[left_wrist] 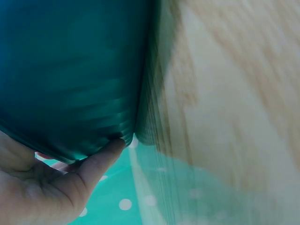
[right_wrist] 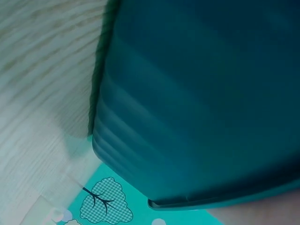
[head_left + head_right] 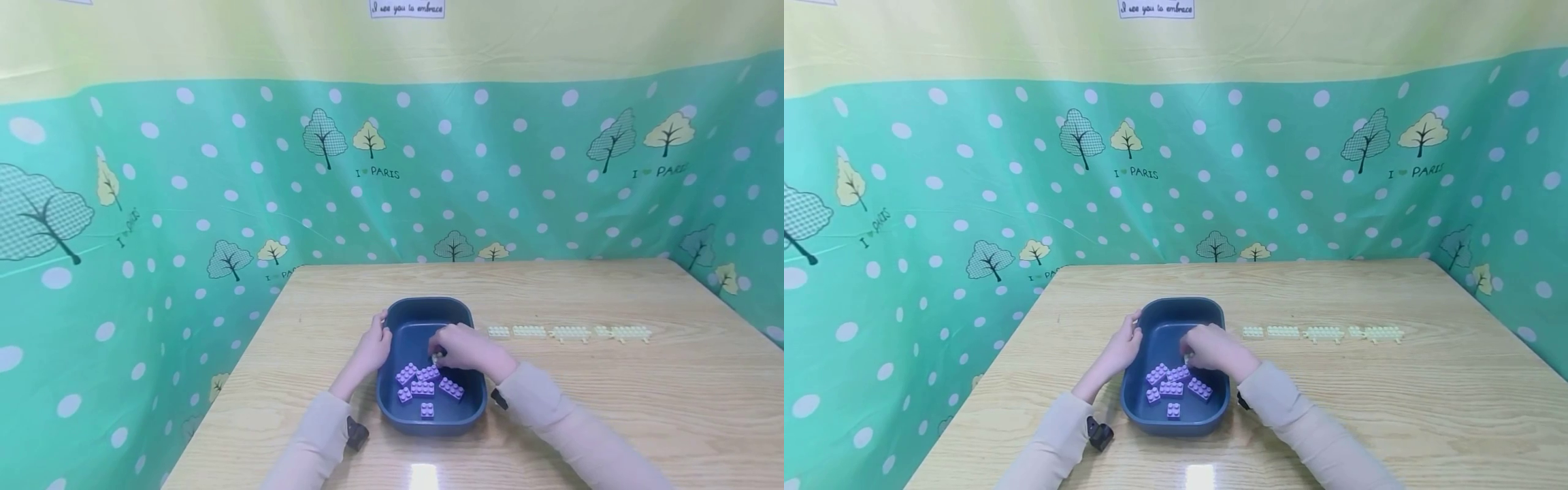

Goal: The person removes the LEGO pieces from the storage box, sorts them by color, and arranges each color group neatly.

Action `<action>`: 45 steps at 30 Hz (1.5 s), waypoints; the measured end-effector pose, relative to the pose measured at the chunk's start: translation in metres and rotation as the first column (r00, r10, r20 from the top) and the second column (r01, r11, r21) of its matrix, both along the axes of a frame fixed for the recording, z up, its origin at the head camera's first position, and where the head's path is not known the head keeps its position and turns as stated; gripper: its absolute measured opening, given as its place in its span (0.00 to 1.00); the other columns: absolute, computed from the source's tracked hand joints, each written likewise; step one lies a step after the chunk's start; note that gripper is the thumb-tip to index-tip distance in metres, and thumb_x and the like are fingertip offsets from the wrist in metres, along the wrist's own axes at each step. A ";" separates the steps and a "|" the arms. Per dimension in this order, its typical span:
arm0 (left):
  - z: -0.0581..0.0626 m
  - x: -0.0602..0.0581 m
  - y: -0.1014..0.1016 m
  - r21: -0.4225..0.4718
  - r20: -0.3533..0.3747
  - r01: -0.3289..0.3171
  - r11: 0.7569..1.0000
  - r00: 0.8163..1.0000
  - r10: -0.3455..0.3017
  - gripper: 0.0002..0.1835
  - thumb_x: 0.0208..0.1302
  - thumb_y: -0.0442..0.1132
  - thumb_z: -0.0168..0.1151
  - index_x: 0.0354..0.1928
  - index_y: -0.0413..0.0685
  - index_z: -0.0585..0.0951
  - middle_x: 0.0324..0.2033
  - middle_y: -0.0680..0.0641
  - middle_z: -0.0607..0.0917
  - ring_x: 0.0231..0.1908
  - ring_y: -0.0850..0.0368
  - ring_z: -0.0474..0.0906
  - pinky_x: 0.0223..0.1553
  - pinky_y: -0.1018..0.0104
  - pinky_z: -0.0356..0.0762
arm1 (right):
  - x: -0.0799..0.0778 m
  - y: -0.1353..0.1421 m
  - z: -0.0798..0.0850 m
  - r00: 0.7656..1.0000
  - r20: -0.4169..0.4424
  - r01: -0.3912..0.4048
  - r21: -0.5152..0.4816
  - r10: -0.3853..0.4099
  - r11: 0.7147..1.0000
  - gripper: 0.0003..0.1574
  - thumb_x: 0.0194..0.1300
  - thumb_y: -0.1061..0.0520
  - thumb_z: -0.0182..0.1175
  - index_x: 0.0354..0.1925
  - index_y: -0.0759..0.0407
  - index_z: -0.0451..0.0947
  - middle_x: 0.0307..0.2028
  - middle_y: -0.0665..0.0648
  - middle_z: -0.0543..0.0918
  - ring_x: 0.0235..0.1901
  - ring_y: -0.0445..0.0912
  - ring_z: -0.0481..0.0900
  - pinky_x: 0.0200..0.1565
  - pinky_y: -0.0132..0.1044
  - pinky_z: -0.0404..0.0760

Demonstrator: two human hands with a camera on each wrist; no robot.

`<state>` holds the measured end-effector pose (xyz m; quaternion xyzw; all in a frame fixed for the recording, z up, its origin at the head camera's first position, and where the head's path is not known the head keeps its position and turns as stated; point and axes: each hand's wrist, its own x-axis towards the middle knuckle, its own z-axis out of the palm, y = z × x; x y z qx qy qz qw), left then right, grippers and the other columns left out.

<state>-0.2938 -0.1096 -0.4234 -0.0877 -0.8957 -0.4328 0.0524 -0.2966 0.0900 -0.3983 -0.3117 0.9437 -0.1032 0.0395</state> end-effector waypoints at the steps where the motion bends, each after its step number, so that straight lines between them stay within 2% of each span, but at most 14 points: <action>1: 0.000 0.000 0.000 -0.001 0.001 -0.001 1.000 1.000 0.001 0.24 0.70 0.33 0.39 0.66 0.31 0.59 0.59 0.27 0.70 0.45 0.41 0.77 0.46 0.49 0.78 | 0.000 0.000 -0.001 1.000 -0.008 -0.005 -0.003 0.004 1.000 0.11 0.53 0.55 0.69 0.38 0.51 0.85 0.35 0.49 0.86 0.38 0.43 0.81 0.47 0.41 0.79; 8: 0.000 0.000 0.002 0.012 0.012 -0.007 1.000 1.000 0.007 0.24 0.71 0.33 0.38 0.66 0.32 0.58 0.61 0.28 0.69 0.46 0.41 0.77 0.46 0.49 0.78 | 0.001 0.001 -0.001 0.999 -0.052 0.013 -0.007 -0.013 1.000 0.13 0.50 0.54 0.71 0.37 0.55 0.84 0.34 0.51 0.86 0.38 0.45 0.81 0.49 0.48 0.74; 15: 0.000 0.001 0.001 0.018 -0.001 -0.004 1.000 1.000 0.004 0.24 0.70 0.33 0.39 0.66 0.31 0.59 0.60 0.28 0.69 0.51 0.38 0.75 0.50 0.47 0.76 | 0.001 0.001 -0.004 0.997 -0.066 0.039 0.020 -0.037 0.999 0.11 0.51 0.53 0.70 0.35 0.53 0.85 0.33 0.49 0.86 0.36 0.42 0.79 0.49 0.45 0.74; 23: -0.002 -0.001 0.000 0.009 0.000 -0.009 1.000 1.000 0.009 0.24 0.70 0.33 0.39 0.66 0.32 0.59 0.61 0.28 0.69 0.53 0.36 0.74 0.51 0.46 0.76 | 0.000 0.000 -0.006 0.995 -0.099 0.016 0.014 -0.014 1.000 0.10 0.51 0.53 0.70 0.36 0.52 0.85 0.33 0.49 0.86 0.36 0.42 0.80 0.47 0.43 0.74; 29: -0.002 -0.001 0.000 0.007 0.000 -0.007 1.000 1.000 0.007 0.24 0.70 0.33 0.39 0.66 0.31 0.59 0.61 0.28 0.69 0.54 0.36 0.74 0.51 0.46 0.76 | -0.001 0.003 -0.006 0.995 -0.094 -0.020 -0.060 0.014 0.998 0.09 0.51 0.56 0.70 0.34 0.53 0.85 0.31 0.49 0.86 0.32 0.41 0.80 0.41 0.37 0.80; 32: -0.001 -0.001 0.000 0.013 0.001 -0.005 1.000 1.000 0.004 0.24 0.70 0.33 0.39 0.66 0.31 0.58 0.61 0.28 0.68 0.56 0.35 0.72 0.53 0.45 0.74 | -0.001 0.004 -0.006 0.994 -0.102 -0.040 -0.095 0.030 0.995 0.09 0.51 0.56 0.70 0.34 0.52 0.84 0.30 0.48 0.85 0.30 0.39 0.78 0.37 0.34 0.79; 45: -0.001 0.000 0.000 0.020 0.006 0.000 1.000 1.000 0.000 0.24 0.70 0.33 0.38 0.66 0.30 0.58 0.62 0.28 0.67 0.55 0.36 0.73 0.52 0.46 0.75 | 0.000 0.010 -0.004 0.979 -0.157 -0.163 -0.249 0.127 0.955 0.14 0.54 0.55 0.68 0.41 0.58 0.84 0.35 0.51 0.85 0.34 0.42 0.81 0.39 0.32 0.81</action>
